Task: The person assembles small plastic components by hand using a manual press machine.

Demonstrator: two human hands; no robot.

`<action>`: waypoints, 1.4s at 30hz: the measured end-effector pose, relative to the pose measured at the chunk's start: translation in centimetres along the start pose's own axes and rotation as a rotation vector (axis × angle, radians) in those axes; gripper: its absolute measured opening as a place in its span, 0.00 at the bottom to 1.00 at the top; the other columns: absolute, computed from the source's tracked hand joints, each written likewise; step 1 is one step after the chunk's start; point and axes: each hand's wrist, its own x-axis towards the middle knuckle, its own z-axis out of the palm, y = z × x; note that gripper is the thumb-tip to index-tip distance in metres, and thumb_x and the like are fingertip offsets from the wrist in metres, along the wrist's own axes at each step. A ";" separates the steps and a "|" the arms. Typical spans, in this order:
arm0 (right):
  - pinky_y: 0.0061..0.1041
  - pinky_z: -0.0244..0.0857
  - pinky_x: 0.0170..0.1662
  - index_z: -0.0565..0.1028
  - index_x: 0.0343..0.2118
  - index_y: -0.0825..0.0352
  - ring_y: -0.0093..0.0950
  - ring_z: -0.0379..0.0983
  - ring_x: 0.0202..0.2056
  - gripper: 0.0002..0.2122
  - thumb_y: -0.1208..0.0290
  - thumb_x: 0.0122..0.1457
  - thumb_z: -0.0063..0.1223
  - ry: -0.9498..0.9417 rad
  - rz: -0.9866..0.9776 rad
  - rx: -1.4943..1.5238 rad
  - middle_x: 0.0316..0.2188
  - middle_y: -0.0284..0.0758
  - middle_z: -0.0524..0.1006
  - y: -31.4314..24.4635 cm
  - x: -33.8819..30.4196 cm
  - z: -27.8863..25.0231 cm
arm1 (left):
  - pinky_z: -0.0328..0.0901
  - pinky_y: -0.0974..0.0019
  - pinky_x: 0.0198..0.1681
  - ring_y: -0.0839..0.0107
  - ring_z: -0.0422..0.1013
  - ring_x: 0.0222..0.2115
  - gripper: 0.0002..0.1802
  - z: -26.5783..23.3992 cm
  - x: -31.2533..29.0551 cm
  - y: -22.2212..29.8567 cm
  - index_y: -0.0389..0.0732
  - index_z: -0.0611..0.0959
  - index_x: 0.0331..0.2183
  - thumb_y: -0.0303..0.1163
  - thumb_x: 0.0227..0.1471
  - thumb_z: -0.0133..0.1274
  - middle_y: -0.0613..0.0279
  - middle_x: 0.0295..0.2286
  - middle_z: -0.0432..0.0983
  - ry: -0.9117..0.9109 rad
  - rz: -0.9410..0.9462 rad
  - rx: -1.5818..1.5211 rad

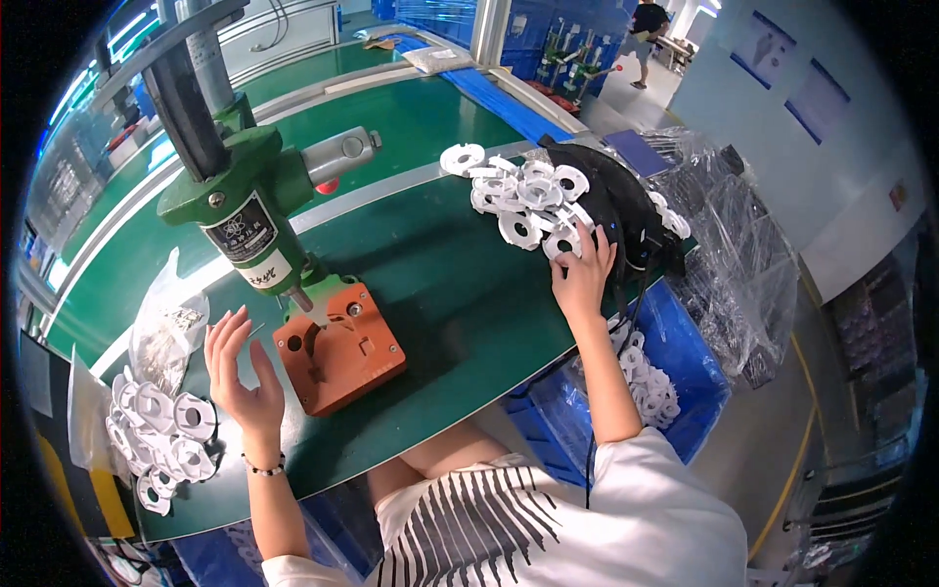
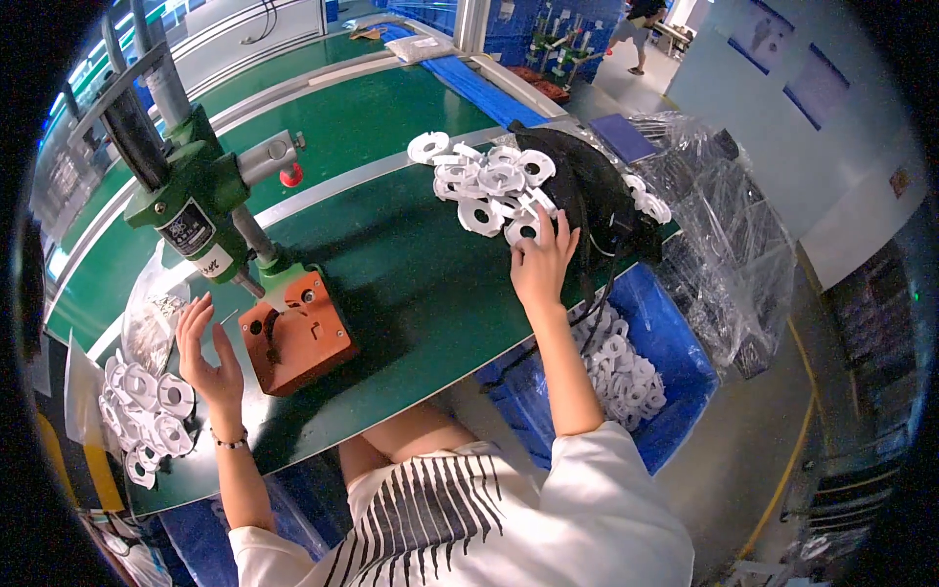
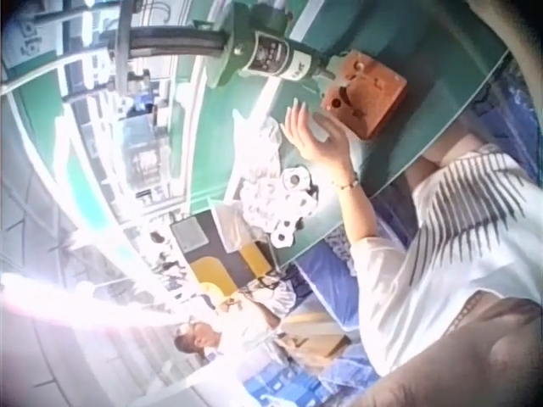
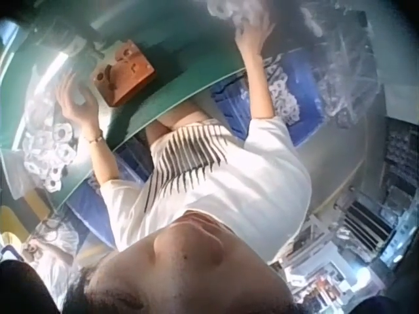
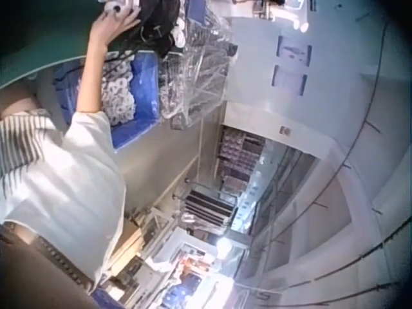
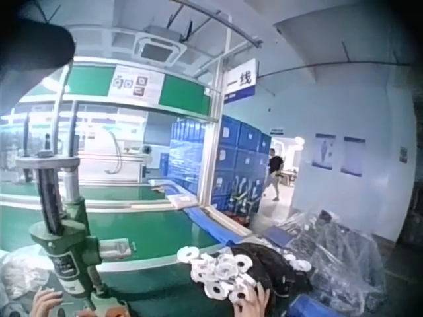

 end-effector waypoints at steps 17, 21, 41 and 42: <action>0.21 0.65 0.23 0.71 0.26 0.70 0.25 0.72 0.24 0.03 0.77 0.51 0.53 0.028 0.211 0.840 0.26 0.37 0.76 -3.1 -0.2 -2.1 | 0.58 0.53 0.50 0.54 0.68 0.41 0.13 0.1 -0.4 0.6 0.34 0.76 0.35 0.15 0.42 0.46 0.54 0.36 0.74 -0.041 0.006 -0.027; 0.18 0.66 0.20 0.72 0.29 0.73 0.20 0.71 0.18 0.05 0.75 0.54 0.50 -0.234 0.595 1.205 0.22 0.36 0.75 -1.9 1.6 -2.3 | 0.60 0.54 0.47 0.54 0.69 0.39 0.12 0.3 -0.6 0.6 0.34 0.76 0.33 0.14 0.42 0.47 0.54 0.34 0.75 -0.068 -0.013 -0.075; 0.28 0.66 0.31 0.75 0.25 0.69 0.33 0.72 0.27 0.07 0.85 0.41 0.57 -0.226 -0.539 1.120 0.24 0.37 0.74 -20.9 -0.1 -4.5 | 0.66 0.65 0.35 0.61 0.72 0.30 0.15 1.8 -0.5 0.2 0.36 0.77 0.34 0.15 0.39 0.48 0.54 0.29 0.75 -0.149 -0.128 -0.330; 0.27 0.65 0.30 0.75 0.25 0.69 0.33 0.71 0.26 0.07 0.85 0.40 0.57 -0.228 -0.545 1.117 0.23 0.37 0.74 -21.0 0.0 -4.7 | 0.66 0.66 0.33 0.63 0.72 0.28 0.16 1.8 -0.8 0.2 0.37 0.77 0.35 0.15 0.40 0.48 0.54 0.29 0.75 -0.189 -0.227 -0.403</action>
